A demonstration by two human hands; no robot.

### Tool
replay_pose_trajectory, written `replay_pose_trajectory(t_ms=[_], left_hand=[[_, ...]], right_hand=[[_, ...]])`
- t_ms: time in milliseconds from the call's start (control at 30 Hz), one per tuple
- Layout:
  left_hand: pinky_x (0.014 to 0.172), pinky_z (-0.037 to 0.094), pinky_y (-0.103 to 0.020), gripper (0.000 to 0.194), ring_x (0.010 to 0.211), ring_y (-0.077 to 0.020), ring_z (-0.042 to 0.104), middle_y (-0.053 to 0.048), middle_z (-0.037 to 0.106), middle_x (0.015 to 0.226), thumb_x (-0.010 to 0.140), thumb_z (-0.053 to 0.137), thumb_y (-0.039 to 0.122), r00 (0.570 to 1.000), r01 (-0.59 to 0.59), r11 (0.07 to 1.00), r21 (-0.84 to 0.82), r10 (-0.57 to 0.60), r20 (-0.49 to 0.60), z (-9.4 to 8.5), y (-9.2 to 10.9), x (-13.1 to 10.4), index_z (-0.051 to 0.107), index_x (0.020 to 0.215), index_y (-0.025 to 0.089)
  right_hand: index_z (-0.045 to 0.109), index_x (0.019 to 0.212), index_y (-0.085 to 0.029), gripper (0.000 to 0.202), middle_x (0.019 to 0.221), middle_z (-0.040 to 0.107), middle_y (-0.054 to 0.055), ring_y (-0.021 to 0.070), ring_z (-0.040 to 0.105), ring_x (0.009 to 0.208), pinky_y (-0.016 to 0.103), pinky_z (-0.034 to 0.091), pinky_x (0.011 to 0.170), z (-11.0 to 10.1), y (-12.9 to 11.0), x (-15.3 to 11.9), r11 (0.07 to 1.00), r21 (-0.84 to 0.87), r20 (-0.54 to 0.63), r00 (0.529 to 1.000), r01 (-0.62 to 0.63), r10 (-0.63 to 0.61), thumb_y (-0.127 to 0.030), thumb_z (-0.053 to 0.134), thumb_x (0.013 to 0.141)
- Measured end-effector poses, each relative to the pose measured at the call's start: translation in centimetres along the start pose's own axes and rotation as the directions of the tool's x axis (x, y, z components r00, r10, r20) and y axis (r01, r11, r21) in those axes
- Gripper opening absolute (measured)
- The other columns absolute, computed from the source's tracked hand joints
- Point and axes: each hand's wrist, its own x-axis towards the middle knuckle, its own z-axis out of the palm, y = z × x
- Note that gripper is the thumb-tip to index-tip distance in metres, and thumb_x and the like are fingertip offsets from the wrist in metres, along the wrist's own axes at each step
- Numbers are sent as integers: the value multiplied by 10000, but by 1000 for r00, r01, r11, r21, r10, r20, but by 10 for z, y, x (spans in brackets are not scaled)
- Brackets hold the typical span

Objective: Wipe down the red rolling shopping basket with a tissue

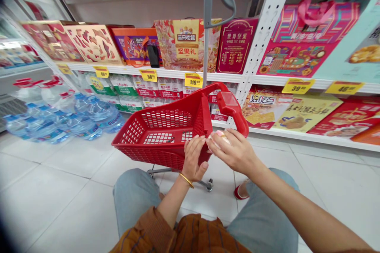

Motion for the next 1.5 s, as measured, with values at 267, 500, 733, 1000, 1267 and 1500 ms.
replay_pose_trajectory(t_ms=[267, 500, 733, 1000, 1267, 1500], left_hand=[[1139, 215, -405, 697, 1389, -253, 368, -150, 521, 1407, 920, 313, 561, 1000, -30, 999, 39, 29, 10, 1, -2, 2, 327, 1462, 123], [1128, 216, -392, 680, 1352, -254, 420, -152, 588, 1327, 919, 302, 576, 997, -66, 993, 94, 70, -39, -4, -10, -4, 387, 1418, 123], [1145, 208, -415, 639, 1322, -253, 448, -139, 624, 1256, 927, 284, 597, 992, -49, 998, 28, 52, -118, -19, -21, -6, 462, 1340, 143], [1173, 170, -498, 710, 1351, -279, 420, -145, 607, 1280, 919, 210, 656, 995, 41, 999, -35, -44, -86, -39, -14, 2, 492, 1323, 144], [1204, 97, -508, 800, 1440, -260, 283, -132, 440, 1482, 918, 36, 658, 990, 140, 980, -139, -142, -5, -32, 10, 18, 338, 1466, 159], [1191, 176, -462, 818, 1328, -246, 447, -126, 575, 1347, 901, 58, 694, 997, 53, 988, -143, -44, 66, -11, -5, 20, 445, 1395, 169]], right_hand=[[623, 1109, -192, 212, 1112, 675, 98, 192, 604, 917, 318, 451, 793, -12, 14, -2, 995, 59, 125, 990, -76, 68, -217, 599, 901], [624, 1110, -157, 214, 1081, 665, 117, 208, 587, 897, 337, 440, 788, -18, -10, 10, 988, 52, 136, 981, -145, 137, -170, 569, 904], [638, 1073, -155, 186, 1049, 681, 115, 237, 574, 919, 343, 421, 779, -21, -42, 32, 976, -55, 87, 973, -210, 214, -177, 563, 904], [617, 1151, -181, 284, 1219, 638, 130, 238, 595, 934, 337, 431, 765, -25, -54, 45, 977, -127, 174, 966, -172, 192, -228, 618, 871], [645, 1128, -102, 290, 1129, 667, 139, 331, 560, 1128, 415, 455, 930, -29, -51, 56, 983, -132, 259, 953, -127, 158, -150, 600, 846], [659, 1113, -128, 284, 1114, 672, 102, 272, 589, 994, 385, 469, 865, -29, -42, 39, 983, -169, 245, 963, -70, 110, -110, 568, 844]])
